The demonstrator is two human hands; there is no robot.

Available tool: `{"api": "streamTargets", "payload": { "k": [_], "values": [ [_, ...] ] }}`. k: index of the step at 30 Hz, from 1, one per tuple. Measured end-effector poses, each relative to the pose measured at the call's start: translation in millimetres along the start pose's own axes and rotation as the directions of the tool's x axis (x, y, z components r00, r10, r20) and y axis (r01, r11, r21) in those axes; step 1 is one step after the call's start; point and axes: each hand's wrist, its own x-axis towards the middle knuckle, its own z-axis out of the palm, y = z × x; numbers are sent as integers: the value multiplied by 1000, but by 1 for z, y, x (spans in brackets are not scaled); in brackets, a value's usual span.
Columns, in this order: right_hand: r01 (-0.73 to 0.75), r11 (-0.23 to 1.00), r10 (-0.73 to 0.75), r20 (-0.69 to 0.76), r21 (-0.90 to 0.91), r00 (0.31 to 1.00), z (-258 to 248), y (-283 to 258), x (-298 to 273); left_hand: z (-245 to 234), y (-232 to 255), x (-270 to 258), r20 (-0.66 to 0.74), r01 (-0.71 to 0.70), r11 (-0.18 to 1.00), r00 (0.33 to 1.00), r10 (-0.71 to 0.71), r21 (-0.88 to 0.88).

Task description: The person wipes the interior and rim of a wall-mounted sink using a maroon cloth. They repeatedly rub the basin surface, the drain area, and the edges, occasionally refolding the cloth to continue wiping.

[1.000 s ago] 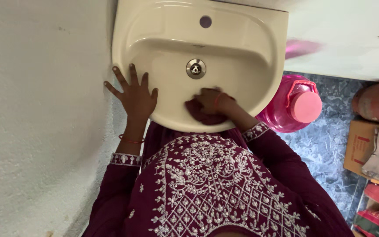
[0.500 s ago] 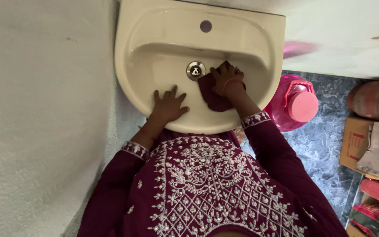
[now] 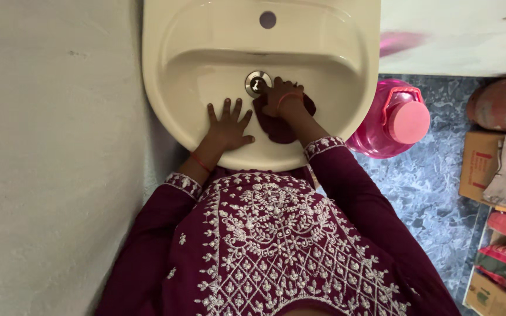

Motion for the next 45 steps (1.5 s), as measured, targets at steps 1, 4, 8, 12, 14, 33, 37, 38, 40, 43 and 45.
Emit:
{"api": "streamTargets", "payload": {
  "k": [1,4,8,12,14,33,37,38,40,43,45],
  "values": [
    [34,999,-34,4,-14,999,-2,0,2,-2,-1,1,4,-4,1000,1000,4,2],
    [98,994,-97,16,-38,995,4,4,3,-1,1,0,9,-17,1000,1000,17,1],
    [51,998,-53,-66,-32,996,16,-3,3,-3,-1,0,1,-17,1000,1000,17,-1],
    [53,999,-54,-117,-10,992,14,-8,-1,-4,0,2,11,-19,1000,1000,19,-16],
    [72,997,-73,-64,-27,995,6,-4,-3,-2,0,3,-9,-24,1000,1000,24,-14],
    [84,996,-84,-16,-43,996,9,8,10,-3,-2,1,-2,-17,999,1000,17,-31],
    [90,993,-91,-10,-73,996,3,6,7,-3,-1,3,1,-16,999,1000,16,-34],
    [93,993,-93,-1,-74,996,1,6,7,-2,-1,3,-4,-19,999,1000,19,-34],
    [93,993,-92,10,-71,996,-2,4,7,-1,-2,3,-10,-20,999,1000,20,-35],
    [85,995,-85,5,-53,996,-4,2,10,-1,-3,2,-14,-18,999,1000,18,-39],
    [82,996,-83,-14,-36,996,-2,5,11,-2,-3,3,-17,-22,999,1000,21,-39]
  ]
}}
